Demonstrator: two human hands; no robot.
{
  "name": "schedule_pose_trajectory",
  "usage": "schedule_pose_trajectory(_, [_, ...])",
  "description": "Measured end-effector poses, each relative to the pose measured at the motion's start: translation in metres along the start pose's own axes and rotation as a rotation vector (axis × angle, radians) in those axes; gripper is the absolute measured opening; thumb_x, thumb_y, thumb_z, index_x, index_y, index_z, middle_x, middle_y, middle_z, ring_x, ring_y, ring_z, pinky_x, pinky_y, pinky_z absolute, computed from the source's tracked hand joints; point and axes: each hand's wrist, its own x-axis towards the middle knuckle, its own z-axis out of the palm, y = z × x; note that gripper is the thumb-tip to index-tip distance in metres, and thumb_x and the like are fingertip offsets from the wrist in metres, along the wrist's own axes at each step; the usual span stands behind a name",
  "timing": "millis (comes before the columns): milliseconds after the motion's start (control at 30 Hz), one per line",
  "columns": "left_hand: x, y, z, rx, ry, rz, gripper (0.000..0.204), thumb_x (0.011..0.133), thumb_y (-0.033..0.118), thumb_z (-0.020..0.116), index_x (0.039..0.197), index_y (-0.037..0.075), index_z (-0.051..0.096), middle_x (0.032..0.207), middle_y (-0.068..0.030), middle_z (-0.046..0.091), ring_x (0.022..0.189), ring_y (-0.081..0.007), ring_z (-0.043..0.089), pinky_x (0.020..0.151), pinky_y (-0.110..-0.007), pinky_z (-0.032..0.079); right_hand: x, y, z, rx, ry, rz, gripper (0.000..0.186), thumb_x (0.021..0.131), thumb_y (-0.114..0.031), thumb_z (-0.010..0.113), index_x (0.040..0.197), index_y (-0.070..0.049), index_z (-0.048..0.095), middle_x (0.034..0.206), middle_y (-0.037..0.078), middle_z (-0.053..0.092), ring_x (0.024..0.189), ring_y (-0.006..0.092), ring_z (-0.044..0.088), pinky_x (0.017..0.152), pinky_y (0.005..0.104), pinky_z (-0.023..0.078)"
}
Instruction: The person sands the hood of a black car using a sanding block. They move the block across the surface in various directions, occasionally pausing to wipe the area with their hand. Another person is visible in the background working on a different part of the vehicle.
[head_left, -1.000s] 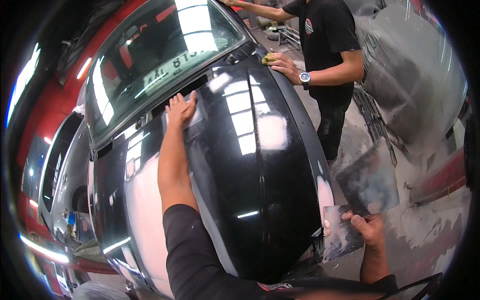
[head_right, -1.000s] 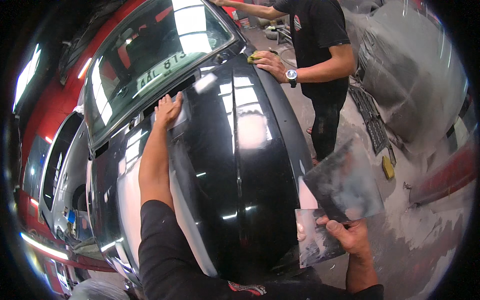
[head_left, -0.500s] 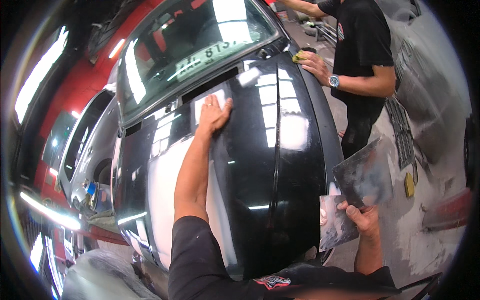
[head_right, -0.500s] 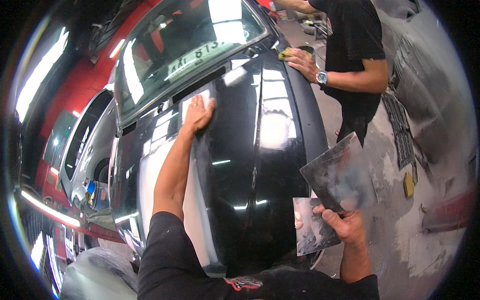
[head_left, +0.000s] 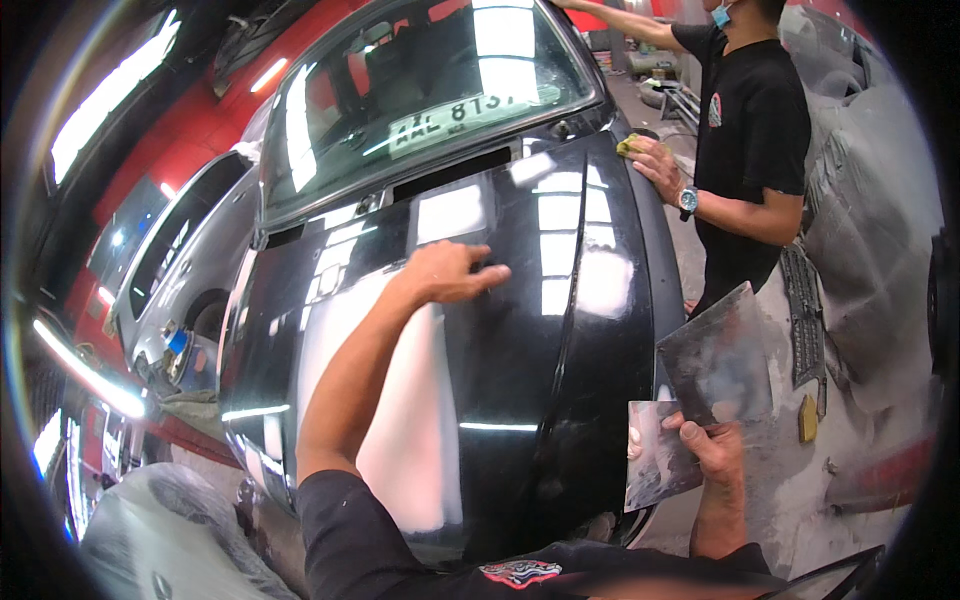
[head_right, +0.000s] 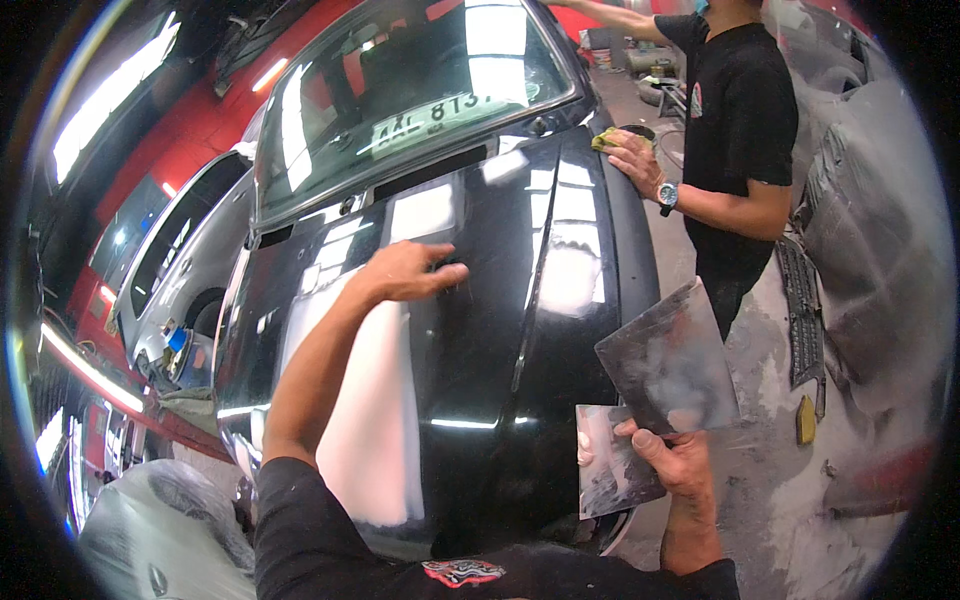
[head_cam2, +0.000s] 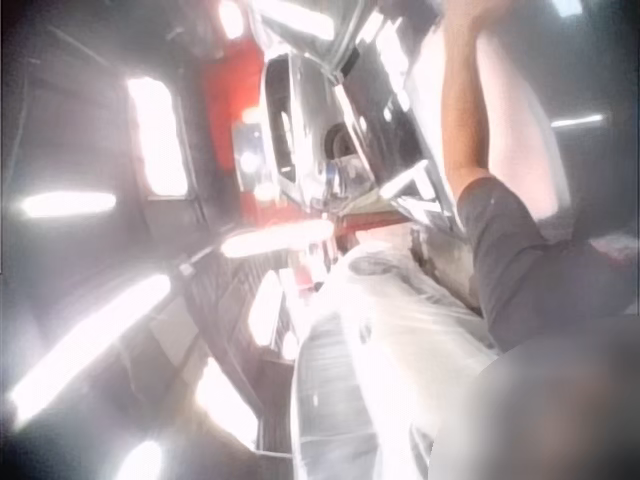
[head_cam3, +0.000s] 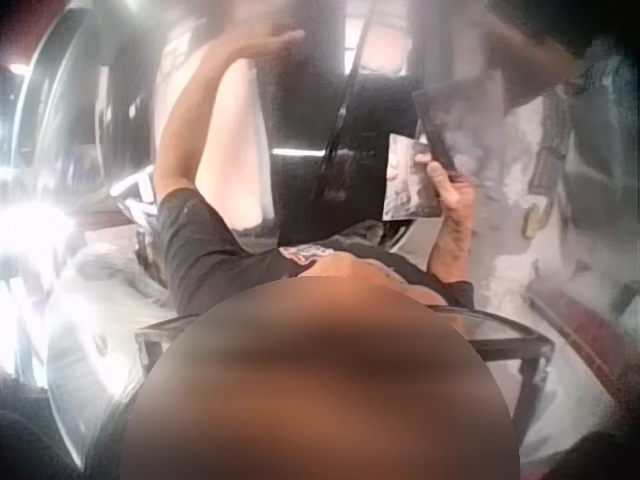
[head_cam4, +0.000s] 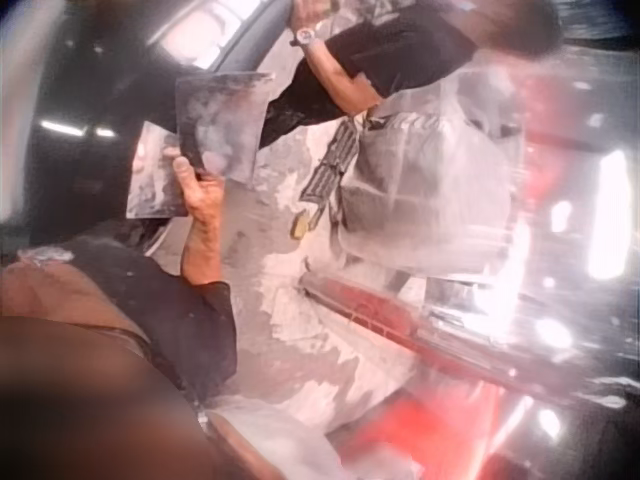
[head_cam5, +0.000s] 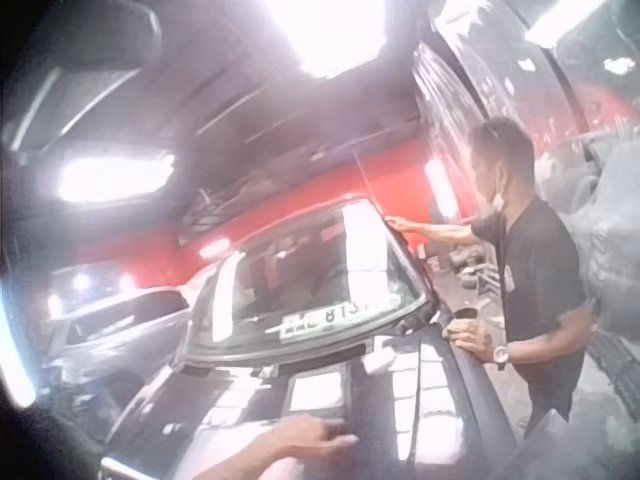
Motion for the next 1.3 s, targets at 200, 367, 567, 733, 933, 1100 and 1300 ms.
schedule_pose_trajectory(200, [0.111,-0.008,-0.016,-0.085,0.496,0.104,0.057,0.100,0.046,0.044,0.116,-0.005,0.062,0.130,-0.0296,0.057,0.119,-0.0431,0.057,0.103,-0.047,0.043,-0.005,0.000,-0.004,0.023,0.016,0.035,0.018,0.089,-0.018,0.074,0.098,-0.002,0.074,0.094,0.007,0.074,0.090,0.0152,0.066,0.085,0.0334,0.050])
schedule_pose_trajectory(367, [0.235,0.034,0.021,-0.124,0.387,0.050,0.086,0.099,0.063,0.029,0.153,-0.003,0.024,0.161,-0.0233,0.019,0.151,-0.0364,0.014,0.122,-0.050,0.014,-0.020,0.003,-0.011,-0.004,0.120,0.133,0.017,0.089,-0.013,0.072,0.100,0.000,0.072,0.095,0.008,0.074,0.089,0.0164,0.066,0.085,0.0337,0.051])
schedule_pose_trajectory(567, [0.261,0.045,0.038,-0.034,0.346,0.125,0.087,0.099,0.065,0.024,0.151,-0.005,0.028,0.159,-0.0245,0.026,0.150,-0.0341,0.020,0.122,-0.046,0.017,-0.032,0.009,-0.032,-0.009,0.230,0.169,0.020,0.088,-0.019,0.074,0.096,0.000,0.073,0.092,0.008,0.073,0.089,0.0167,0.066,0.084,0.0340,0.051])
schedule_pose_trajectory(733, [0.218,0.008,0.039,-0.074,0.304,0.195,0.091,0.097,0.067,0.027,0.153,-0.004,0.026,0.160,-0.0225,0.023,0.151,-0.0322,0.018,0.123,-0.043,0.015,-0.040,0.009,-0.028,-0.029,0.289,0.046,0.020,0.089,-0.019,0.073,0.097,0.000,0.074,0.092,0.008,0.074,0.087,0.0177,0.066,0.084,0.0346,0.050])
schedule_pose_trajectory(933, [0.169,-0.002,0.046,-0.049,0.260,0.074,0.095,0.095,0.069,0.029,0.151,-0.008,0.025,0.160,-0.0247,0.022,0.151,-0.0336,0.018,0.122,-0.044,0.016,-0.054,-0.008,-0.025,-0.008,0.299,0.019,0.018,0.089,-0.015,0.071,0.097,0.001,0.073,0.093,0.009,0.074,0.086,0.0185,0.066,0.085,0.0346,0.050])
schedule_pose_trajectory(1100, [0.106,0.017,0.026,0.100,0.062,0.048,0.098,0.093,0.072,0.030,0.151,-0.008,0.026,0.159,-0.0254,0.025,0.149,-0.0345,0.022,0.121,-0.051,0.016,-0.063,-0.011,-0.029,-0.012,0.279,0.019,0.016,0.088,-0.013,0.069,0.096,0.000,0.073,0.094,0.009,0.073,0.088,0.0198,0.066,0.086,0.0346,0.050])
schedule_pose_trajectory(1300, [-0.080,0.087,0.009,-0.524,0.071,0.494,0.077,0.094,0.052,0.056,0.147,-0.001,0.038,0.148,-0.0245,0.044,0.142,-0.0375,0.036,0.120,-0.057,0.014,-0.036,-0.007,0.006,-0.102,-0.049,-0.145,0.023,0.087,-0.008,0.069,0.108,0.000,0.072,0.113,0.013,0.068,0.103,0.0218,0.064,0.091,0.0353,0.050])
